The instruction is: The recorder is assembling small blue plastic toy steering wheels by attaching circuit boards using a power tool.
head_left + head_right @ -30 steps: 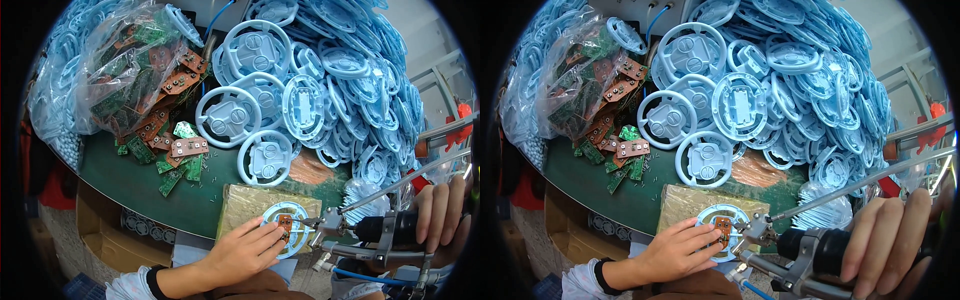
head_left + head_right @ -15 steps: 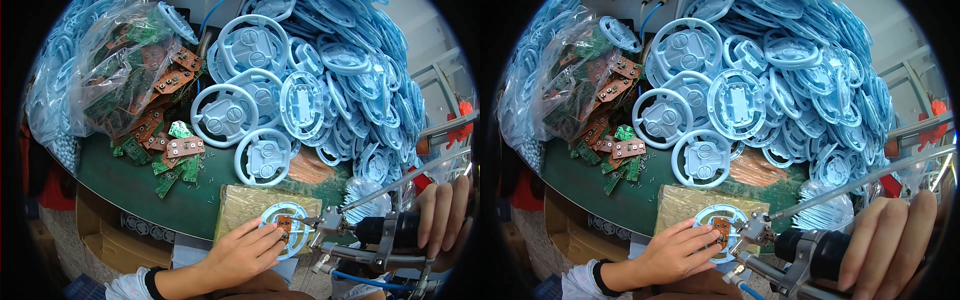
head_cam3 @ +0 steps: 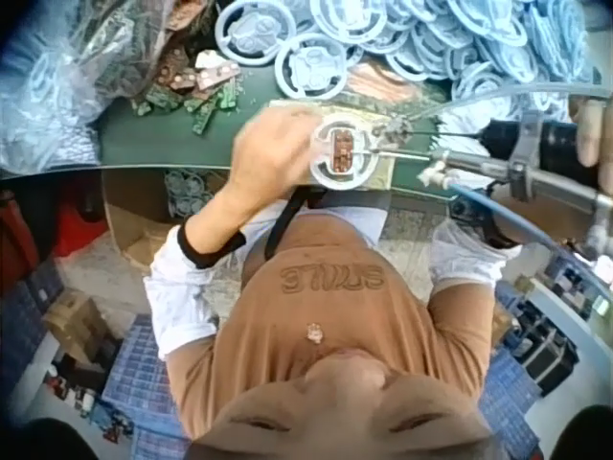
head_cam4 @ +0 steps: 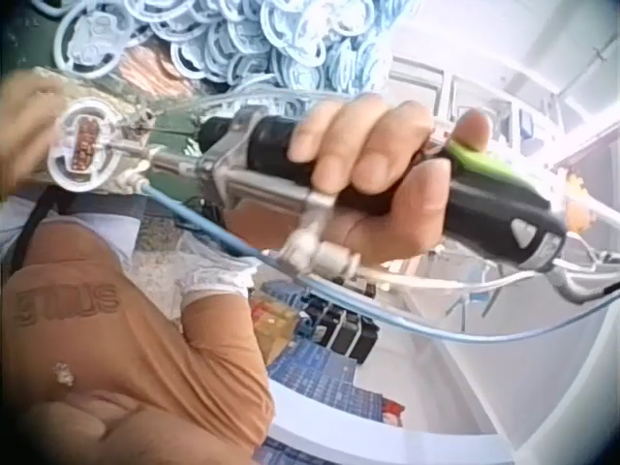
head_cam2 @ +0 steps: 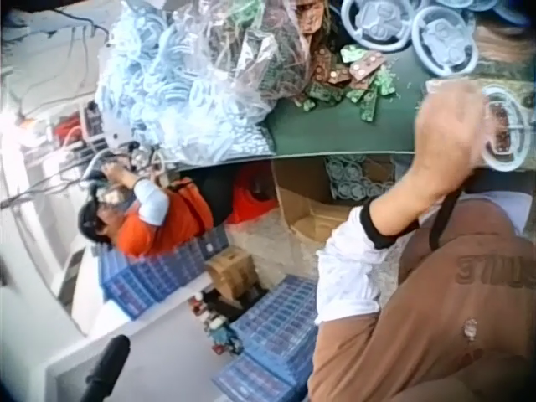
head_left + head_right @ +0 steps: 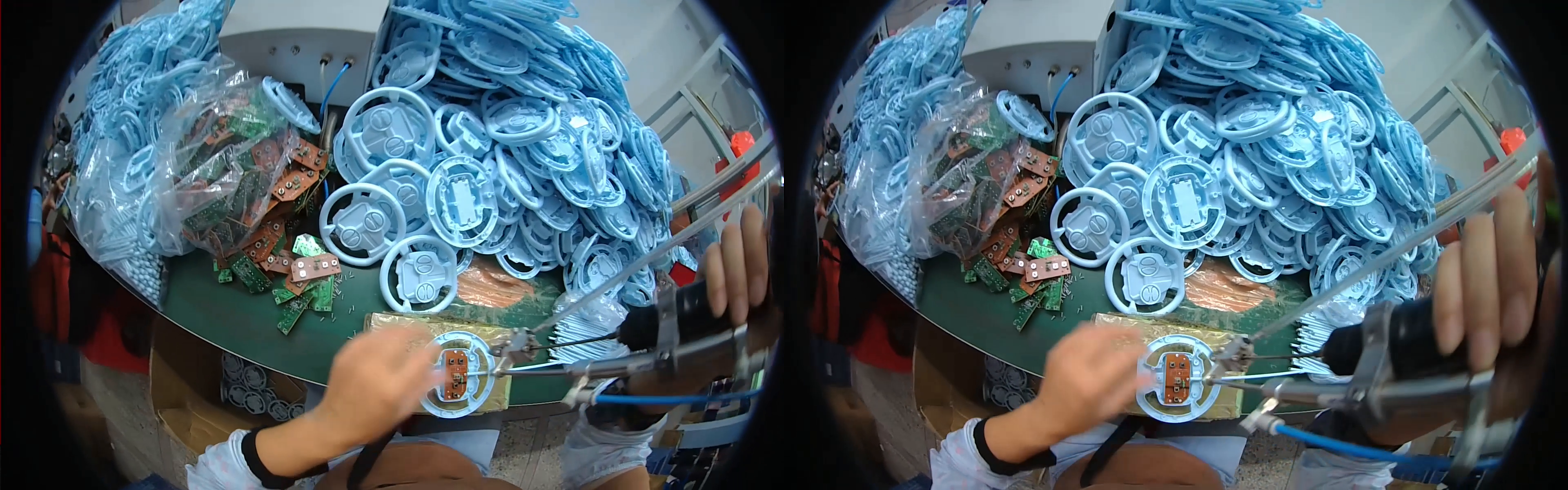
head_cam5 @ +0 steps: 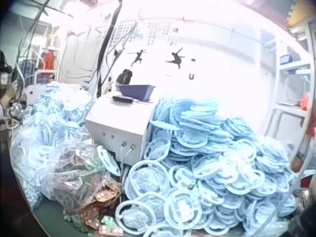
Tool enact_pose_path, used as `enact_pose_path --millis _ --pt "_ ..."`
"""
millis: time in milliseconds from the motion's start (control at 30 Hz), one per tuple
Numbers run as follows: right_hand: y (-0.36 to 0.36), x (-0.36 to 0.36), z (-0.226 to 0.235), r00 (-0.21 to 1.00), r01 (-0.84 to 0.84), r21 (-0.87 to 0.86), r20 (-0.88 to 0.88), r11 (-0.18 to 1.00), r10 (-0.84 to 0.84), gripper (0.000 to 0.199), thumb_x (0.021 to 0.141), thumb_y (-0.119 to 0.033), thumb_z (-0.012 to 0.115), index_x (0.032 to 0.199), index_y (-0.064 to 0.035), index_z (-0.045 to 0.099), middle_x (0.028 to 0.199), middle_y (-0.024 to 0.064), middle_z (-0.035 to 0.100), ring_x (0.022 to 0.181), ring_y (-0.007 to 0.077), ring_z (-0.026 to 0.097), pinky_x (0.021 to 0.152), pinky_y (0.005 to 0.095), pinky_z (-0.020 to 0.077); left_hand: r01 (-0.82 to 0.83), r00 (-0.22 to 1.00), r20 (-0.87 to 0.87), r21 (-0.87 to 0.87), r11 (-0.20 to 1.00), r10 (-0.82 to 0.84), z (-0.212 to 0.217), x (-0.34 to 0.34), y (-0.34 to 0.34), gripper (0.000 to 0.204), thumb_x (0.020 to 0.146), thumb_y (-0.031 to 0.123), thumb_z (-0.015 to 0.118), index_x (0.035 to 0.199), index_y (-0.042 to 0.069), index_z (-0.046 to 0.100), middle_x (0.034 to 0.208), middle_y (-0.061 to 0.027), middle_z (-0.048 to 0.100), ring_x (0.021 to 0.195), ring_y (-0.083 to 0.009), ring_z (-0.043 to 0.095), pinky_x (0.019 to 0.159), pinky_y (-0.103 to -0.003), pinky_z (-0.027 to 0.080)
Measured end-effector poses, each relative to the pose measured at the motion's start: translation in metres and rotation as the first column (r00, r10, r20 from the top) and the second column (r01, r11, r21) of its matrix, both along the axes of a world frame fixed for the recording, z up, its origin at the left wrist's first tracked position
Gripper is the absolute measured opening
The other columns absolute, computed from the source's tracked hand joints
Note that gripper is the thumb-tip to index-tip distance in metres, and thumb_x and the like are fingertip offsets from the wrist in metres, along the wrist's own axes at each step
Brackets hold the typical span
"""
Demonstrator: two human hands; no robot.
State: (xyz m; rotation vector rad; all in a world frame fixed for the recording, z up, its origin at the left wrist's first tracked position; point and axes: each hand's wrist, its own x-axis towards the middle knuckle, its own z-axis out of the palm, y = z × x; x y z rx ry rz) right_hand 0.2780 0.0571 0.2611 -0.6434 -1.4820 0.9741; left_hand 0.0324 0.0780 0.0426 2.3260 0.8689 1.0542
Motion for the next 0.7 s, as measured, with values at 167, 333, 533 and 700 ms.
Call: enact_pose_path --millis 167,333,533,700 --pt "0.026 0.030 -0.007 0.988 0.150 0.001 -0.021 0.989 -0.150 0.040 0.099 -0.013 0.044 0.131 0.0089 0.038 0.064 0.0042 0.048 0.053 0.0142 0.054 0.051 0.0290 0.0524 -0.406 0.902 -0.191 -0.078 0.910 0.386 -0.031 0.025 0.066 0.036 0.076 0.011 0.077 0.100 0.003 0.052 0.083 -0.0142 0.061 0.073 -0.0319 0.061 0.065 -0.040 0.049" --pt "0.049 0.023 -0.017 0.857 0.513 0.089 -0.002 0.854 -0.515 0.047 0.084 -0.015 0.062 0.119 0.0112 0.046 0.062 0.0038 0.050 0.049 0.0130 0.053 0.047 0.0268 0.0471 -0.296 0.925 0.026 -0.580 0.759 0.380 -0.025 0.008 0.071 0.050 0.077 0.010 0.074 0.119 0.000 0.048 0.073 -0.0105 0.063 0.062 -0.0250 0.062 0.061 -0.035 0.049" --pt "0.067 0.049 -0.014 0.810 0.551 0.105 0.169 0.828 -0.561 0.058 0.085 -0.025 0.062 0.129 0.0081 0.043 0.079 0.0085 0.059 0.070 0.0150 0.061 0.064 0.0266 0.0530 -0.251 0.919 0.129 -0.535 0.807 0.372 0.001 -0.019 0.044 0.034 0.079 0.004 0.069 0.112 -0.002 0.062 0.076 -0.0045 0.060 0.058 -0.0076 0.055 0.053 -0.023 0.045" --pt "0.062 0.063 -0.018 0.801 0.572 0.115 0.134 0.812 -0.583 0.054 0.085 -0.019 0.065 0.129 0.0055 0.046 0.096 0.0130 0.064 0.092 0.0184 0.061 0.081 0.0291 0.0482 -0.052 0.884 0.291 -0.716 0.696 0.365 0.013 -0.013 0.019 0.032 0.081 0.000 0.068 0.111 -0.004 0.057 0.090 -0.0043 0.062 0.063 -0.0045 0.055 0.052 -0.019 0.044"
